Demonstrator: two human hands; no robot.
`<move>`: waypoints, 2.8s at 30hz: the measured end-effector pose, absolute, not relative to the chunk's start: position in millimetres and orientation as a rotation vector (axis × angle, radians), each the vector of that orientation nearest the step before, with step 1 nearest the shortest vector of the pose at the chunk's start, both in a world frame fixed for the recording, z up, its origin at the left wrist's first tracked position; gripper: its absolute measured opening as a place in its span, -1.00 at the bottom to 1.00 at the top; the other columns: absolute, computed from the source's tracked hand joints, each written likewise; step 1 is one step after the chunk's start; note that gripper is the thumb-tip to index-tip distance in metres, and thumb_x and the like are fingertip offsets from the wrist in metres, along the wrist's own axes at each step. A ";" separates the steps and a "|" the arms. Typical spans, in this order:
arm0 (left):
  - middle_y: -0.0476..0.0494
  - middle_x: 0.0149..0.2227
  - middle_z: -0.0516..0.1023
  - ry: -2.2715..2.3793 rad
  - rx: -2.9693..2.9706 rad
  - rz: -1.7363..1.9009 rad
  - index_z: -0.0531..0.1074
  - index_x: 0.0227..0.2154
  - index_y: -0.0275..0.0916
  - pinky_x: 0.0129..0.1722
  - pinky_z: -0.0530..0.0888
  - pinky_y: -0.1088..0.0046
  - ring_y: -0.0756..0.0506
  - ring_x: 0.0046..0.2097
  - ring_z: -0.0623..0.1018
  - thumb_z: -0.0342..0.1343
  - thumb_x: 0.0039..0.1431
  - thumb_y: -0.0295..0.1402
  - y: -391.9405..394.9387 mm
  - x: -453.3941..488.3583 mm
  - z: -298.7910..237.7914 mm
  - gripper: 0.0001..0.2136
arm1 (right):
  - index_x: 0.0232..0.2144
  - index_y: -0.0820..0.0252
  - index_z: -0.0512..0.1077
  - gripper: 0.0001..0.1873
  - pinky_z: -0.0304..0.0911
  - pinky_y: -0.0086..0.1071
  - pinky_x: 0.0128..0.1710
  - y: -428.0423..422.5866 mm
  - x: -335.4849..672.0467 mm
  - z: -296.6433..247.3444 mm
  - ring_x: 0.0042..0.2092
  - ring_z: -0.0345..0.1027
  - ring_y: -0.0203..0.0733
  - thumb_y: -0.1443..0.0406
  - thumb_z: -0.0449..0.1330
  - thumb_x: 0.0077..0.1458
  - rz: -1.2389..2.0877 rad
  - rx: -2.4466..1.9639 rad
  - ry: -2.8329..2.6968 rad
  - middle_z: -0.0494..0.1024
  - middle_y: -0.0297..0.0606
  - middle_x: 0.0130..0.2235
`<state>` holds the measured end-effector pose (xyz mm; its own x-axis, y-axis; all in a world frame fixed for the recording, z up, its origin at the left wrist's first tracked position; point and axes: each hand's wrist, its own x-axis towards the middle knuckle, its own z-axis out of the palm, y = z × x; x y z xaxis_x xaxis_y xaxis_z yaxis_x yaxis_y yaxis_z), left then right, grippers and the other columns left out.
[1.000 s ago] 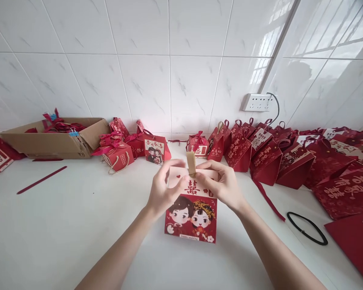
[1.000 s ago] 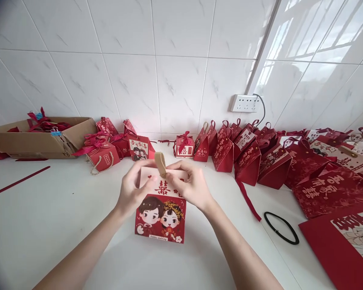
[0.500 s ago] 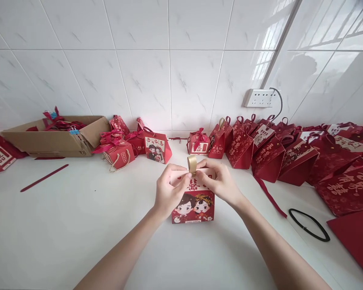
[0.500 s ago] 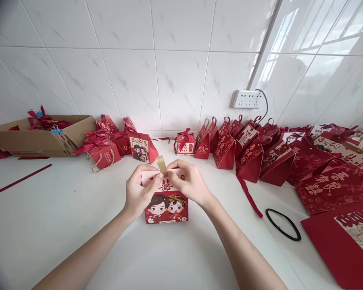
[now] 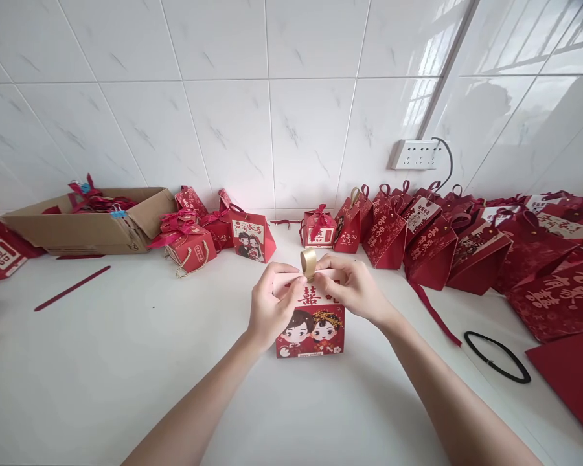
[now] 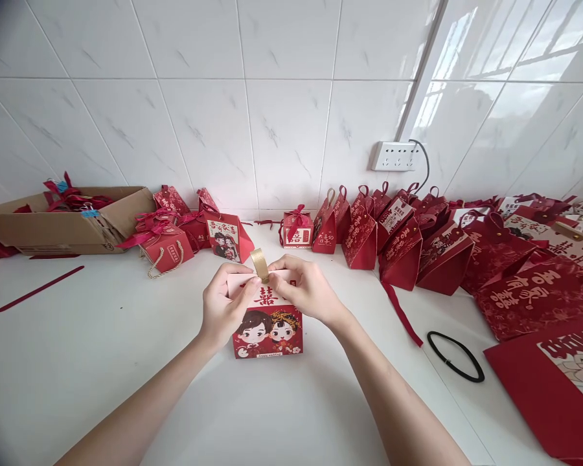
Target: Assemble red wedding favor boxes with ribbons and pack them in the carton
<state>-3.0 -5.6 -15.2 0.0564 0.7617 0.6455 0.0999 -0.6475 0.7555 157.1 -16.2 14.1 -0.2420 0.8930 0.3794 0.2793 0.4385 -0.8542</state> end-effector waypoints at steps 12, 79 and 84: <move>-0.04 -0.40 0.51 0.879 1.804 1.670 0.36 -0.37 -0.21 -0.40 0.52 0.54 0.01 -0.37 0.54 0.14 0.06 -0.35 -4.8 -3.1 -17.2 -0.90 | -0.47 0.21 0.36 -0.87 0.13 -0.49 -0.55 -15.6 157.3 14.2 -0.51 0.12 -0.37 0.27 0.08 0.03 0.831 -1.007 -1.761 0.32 -0.38 -0.52; -0.20 -0.13 0.50 0.899 1.895 1.535 0.39 -0.16 -0.22 -0.14 0.50 0.31 -0.16 -0.07 0.51 0.18 0.02 -0.22 0.0 -18.5 0.6 -0.68 | -0.56 0.21 0.41 -0.78 0.25 -0.46 -0.47 -27.8 154.6 27.2 -0.41 0.37 -0.27 0.20 0.22 0.03 0.691 -0.985 -1.491 0.48 -0.32 -0.46; -0.12 -0.37 0.57 0.720 1.743 1.241 0.50 -0.38 -0.22 -0.46 0.46 0.49 -0.06 -0.35 0.55 0.18 0.05 -0.24 -3.8 -18.8 11.1 -0.84 | -0.59 0.18 0.38 -0.80 0.21 -0.47 -0.49 -31.5 146.0 25.4 -0.47 0.26 -0.35 0.30 0.19 0.06 0.545 -0.935 -1.591 0.40 -0.39 -0.53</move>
